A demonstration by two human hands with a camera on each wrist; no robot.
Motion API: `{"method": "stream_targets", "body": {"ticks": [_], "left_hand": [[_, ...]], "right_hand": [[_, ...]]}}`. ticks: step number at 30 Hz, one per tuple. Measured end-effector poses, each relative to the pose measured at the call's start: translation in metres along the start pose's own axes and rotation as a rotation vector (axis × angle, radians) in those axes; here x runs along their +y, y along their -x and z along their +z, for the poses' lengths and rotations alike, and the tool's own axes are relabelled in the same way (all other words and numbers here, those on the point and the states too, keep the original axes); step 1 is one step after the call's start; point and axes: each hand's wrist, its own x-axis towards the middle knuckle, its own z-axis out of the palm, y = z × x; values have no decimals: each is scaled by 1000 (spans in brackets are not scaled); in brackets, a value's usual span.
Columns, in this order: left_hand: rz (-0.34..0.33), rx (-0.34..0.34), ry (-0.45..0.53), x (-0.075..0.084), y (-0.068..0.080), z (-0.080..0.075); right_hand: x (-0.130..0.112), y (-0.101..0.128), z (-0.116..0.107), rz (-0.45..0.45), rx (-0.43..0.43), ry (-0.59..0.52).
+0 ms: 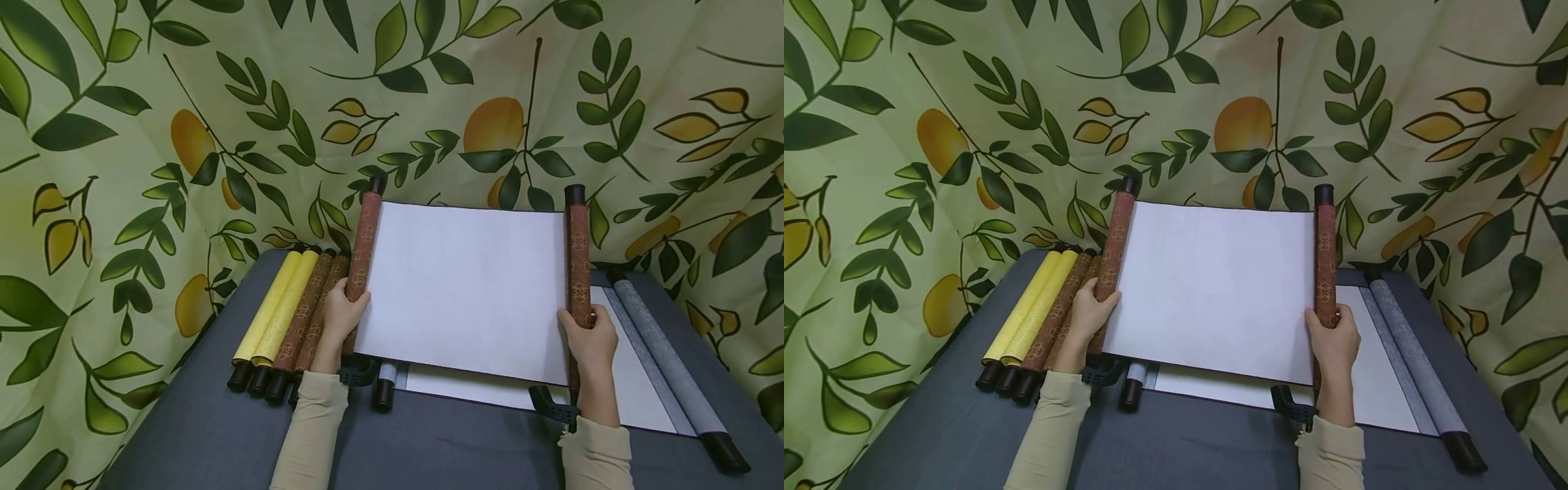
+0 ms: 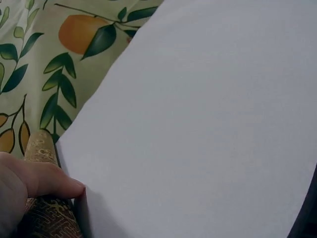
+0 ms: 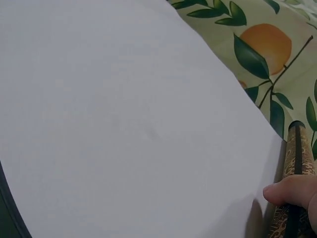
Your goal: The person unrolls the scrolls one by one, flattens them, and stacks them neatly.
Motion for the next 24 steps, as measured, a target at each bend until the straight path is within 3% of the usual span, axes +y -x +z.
{"method": "stream_targets", "body": {"ticks": [7,15,24], "left_hand": [[-85,-72,38,3,-1,-2],[-78,31,46,1,-1,3],[-152,74,61,-4,-2,2]], "right_hand": [[0,1,-4,53,-60,-11],[-1,-1,-6,50,-36,-16],[2,-2,-9,5,-39,9]]}}
